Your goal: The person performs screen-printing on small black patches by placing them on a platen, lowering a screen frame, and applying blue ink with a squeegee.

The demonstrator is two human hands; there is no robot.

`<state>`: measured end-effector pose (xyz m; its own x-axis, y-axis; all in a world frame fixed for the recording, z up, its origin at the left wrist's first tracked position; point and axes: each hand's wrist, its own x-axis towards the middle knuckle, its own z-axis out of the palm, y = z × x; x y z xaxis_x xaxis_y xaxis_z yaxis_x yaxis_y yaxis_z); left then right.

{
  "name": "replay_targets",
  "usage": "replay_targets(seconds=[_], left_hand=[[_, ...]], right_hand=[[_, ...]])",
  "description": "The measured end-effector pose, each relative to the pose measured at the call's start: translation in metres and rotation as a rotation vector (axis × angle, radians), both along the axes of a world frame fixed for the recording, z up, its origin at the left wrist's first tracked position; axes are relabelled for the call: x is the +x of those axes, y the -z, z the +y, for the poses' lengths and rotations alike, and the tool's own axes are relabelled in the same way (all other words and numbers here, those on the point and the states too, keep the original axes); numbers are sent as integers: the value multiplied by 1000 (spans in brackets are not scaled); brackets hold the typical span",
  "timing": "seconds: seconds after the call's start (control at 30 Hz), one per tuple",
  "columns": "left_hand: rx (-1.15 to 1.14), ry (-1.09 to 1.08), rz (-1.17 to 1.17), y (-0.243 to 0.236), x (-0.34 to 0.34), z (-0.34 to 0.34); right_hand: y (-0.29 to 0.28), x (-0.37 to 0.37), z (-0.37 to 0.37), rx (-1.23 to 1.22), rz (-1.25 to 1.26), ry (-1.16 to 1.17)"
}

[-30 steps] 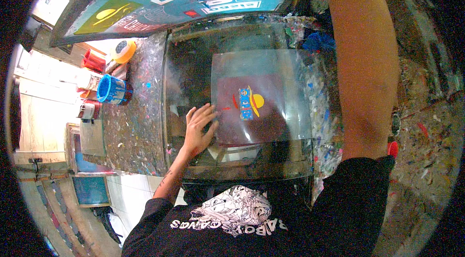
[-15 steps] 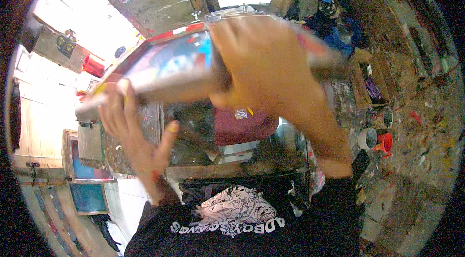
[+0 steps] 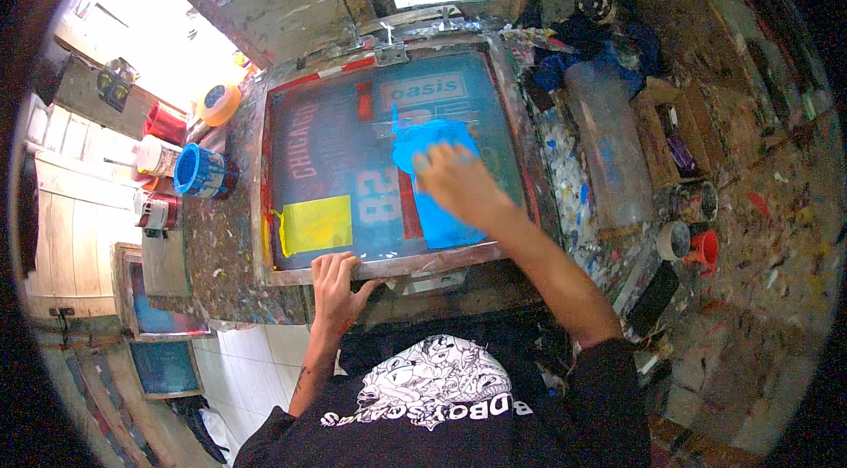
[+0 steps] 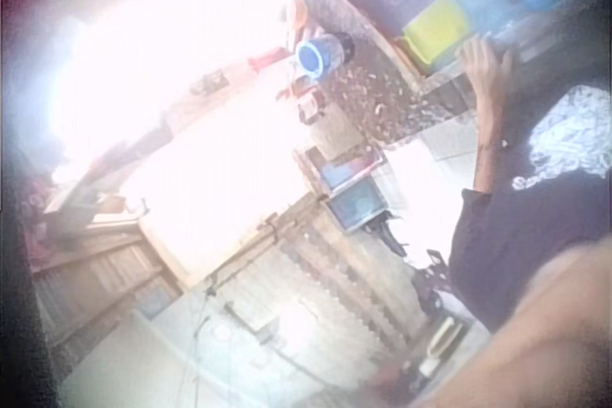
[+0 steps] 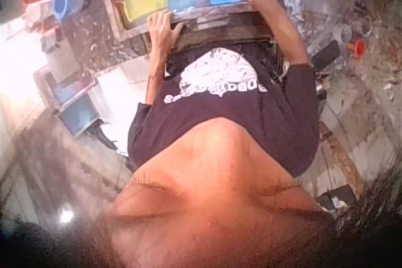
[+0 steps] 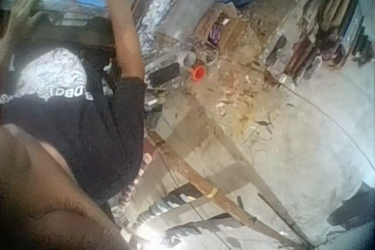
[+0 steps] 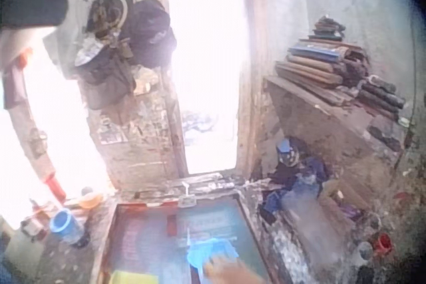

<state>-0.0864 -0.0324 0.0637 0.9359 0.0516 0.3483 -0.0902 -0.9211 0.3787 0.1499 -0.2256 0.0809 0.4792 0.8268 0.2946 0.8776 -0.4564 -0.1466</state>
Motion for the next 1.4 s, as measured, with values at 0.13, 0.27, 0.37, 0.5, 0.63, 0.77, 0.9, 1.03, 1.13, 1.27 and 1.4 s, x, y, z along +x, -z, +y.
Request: replay_targets(seconds=[0.13,0.27,0.37,0.5,0.63,0.77,0.9,1.03,1.13,1.27,1.4], left_hand=[[1,11,-17,13,2,0],[-8,-24,-17,15,-3,1],[-16,-35,-18,16,-5,-1],[-13,-3,-29,13,-2,0],[27,-17,-15,9,-11,7],[43,5,-37,-40,1,6],[224,-78,-182,-117,20,3],[228,-93,-429,-98,45,-2],[-47,-15,-271,-24,137,-11],[201,-90,-136,74,171,-6],[268,-31,-223,42,148,-3]], right_hand=[[4,72,25,55,-104,35],[23,39,21,49,-173,59],[20,-46,-18,6,-159,74],[20,-110,-50,34,-36,114],[-9,-133,-47,40,6,142],[-52,-129,-51,38,3,155],[-103,-83,-50,57,-135,88],[-190,-16,-24,288,-275,-56],[-256,19,-7,227,-226,-31],[-321,37,12,-93,160,75],[-324,22,11,14,42,99]])
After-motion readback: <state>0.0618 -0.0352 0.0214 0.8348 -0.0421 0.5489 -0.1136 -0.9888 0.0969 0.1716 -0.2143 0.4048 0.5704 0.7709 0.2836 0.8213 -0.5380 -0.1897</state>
